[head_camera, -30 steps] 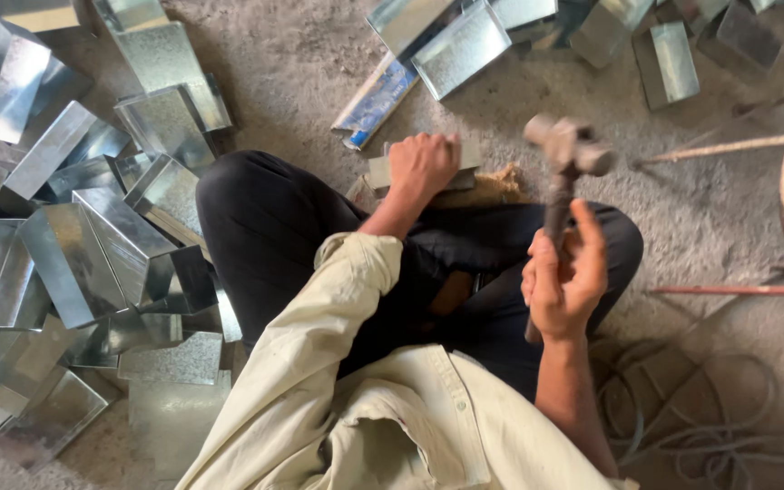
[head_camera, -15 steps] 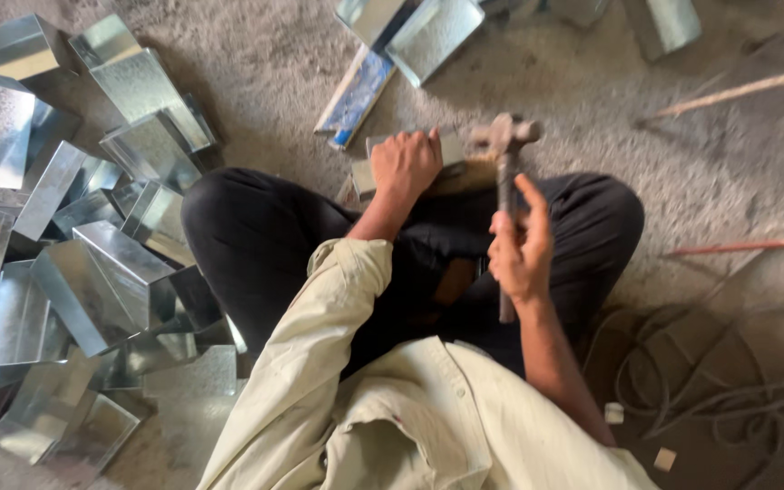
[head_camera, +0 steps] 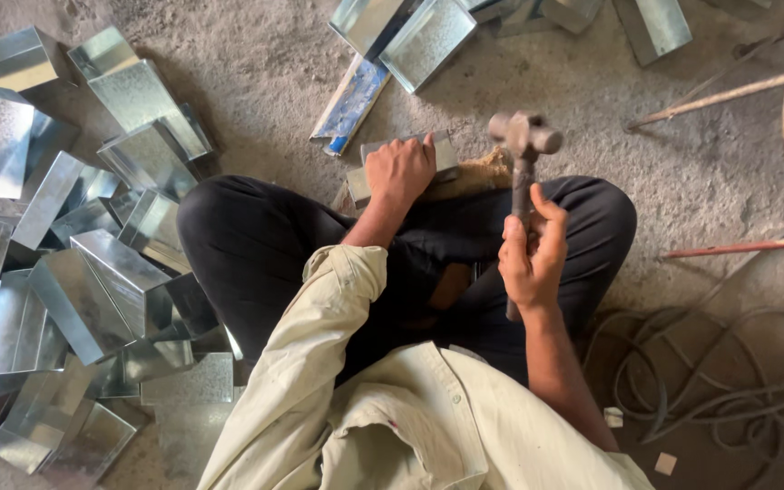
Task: The person sits cross-legged on a concrete floor surrounded by numerous small metal boxes. They pick up a box, place it on a wooden block, and repeatedly strike it with a hammer to flatten or shape it. The person then discards the box and repeats the process with another one.
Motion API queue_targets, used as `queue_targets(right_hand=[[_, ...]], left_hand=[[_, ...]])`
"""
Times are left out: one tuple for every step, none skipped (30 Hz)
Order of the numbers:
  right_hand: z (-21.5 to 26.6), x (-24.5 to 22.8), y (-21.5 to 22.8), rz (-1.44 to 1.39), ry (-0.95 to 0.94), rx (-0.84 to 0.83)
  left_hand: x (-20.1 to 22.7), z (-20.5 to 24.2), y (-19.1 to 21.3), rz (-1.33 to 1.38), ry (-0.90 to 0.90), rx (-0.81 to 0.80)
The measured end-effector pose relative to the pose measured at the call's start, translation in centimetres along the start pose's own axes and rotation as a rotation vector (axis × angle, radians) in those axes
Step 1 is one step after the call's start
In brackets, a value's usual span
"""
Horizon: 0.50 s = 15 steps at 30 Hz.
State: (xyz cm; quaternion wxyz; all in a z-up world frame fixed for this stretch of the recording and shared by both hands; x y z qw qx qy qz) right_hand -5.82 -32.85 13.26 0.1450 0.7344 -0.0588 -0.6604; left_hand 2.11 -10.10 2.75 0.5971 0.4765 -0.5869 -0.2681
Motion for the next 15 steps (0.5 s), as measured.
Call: queue_targets(right_hand=[[0.4,-0.2,0.2,-0.032,0.061,0.045],[0.1,-0.7,-0.2,0.114,0.197,0.051],[-0.1,-1.2,-0.9,0.261,0.330,0.056],[-0.1,-1.6,-1.4,0.409,0.460,0.052],[-1.0,-0.6,-1.4,0.418,0.295,0.002],[-1.6,0.5,-1.5,0.423,0.128,-0.059],[-1.9,1.5,-1.6,0.424,-0.038,-0.124],[-2.0,1.5,-1.3,0.381,-0.064,-0.120],[-2.1,1.5,-1.0,0.338,-0.091,-0.116],[-1.4,1.7,-0.7,0.295,-0.131,-0.111],[-0.4,1.7,-0.5,0.243,-0.144,-0.089],[0.1,1.7,-0.3,0.191,-0.143,-0.066],[0.1,1.8,-0.1,0.139,-0.141,-0.044],[0.3,1.7,-0.3,0.130,-0.048,-0.029],[0.2,1.7,-0.7,0.121,0.044,-0.014]], left_hand=[[0.1,0.4,0.1,0.000,0.007,-0.014],[0.2,0.2,0.5,0.001,0.008,-0.014],[0.3,-0.1,0.8,0.002,0.008,-0.013],[0.5,-0.1,0.9,0.003,0.014,-0.028],[0.5,-0.2,1.0,0.005,0.020,-0.042],[0.4,0.1,1.0,0.006,0.032,-0.060],[0.5,0.2,1.0,0.014,0.033,-0.048],[0.5,0.3,1.1,0.018,0.036,-0.034],[0.5,0.1,1.2,0.023,0.038,-0.019],[0.4,0.5,1.1,0.021,0.039,-0.033],[0.4,0.8,0.9,0.019,0.040,-0.048],[0.4,0.2,0.9,0.017,0.040,-0.047],[0.3,-0.3,1.0,0.017,0.041,-0.037],[0.3,-0.1,0.8,0.015,0.044,-0.043],[0.2,0.1,0.6,0.013,0.046,-0.049]])
Point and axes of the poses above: each hand's wrist, its own z-axis away from the middle knuckle, its own y-axis out of the back of the hand, x = y × z, the point moved 6 cm from there along -z, towards the middle knuckle, and after that the axes turned 5 degrees about -y, right-handed, at the moved point
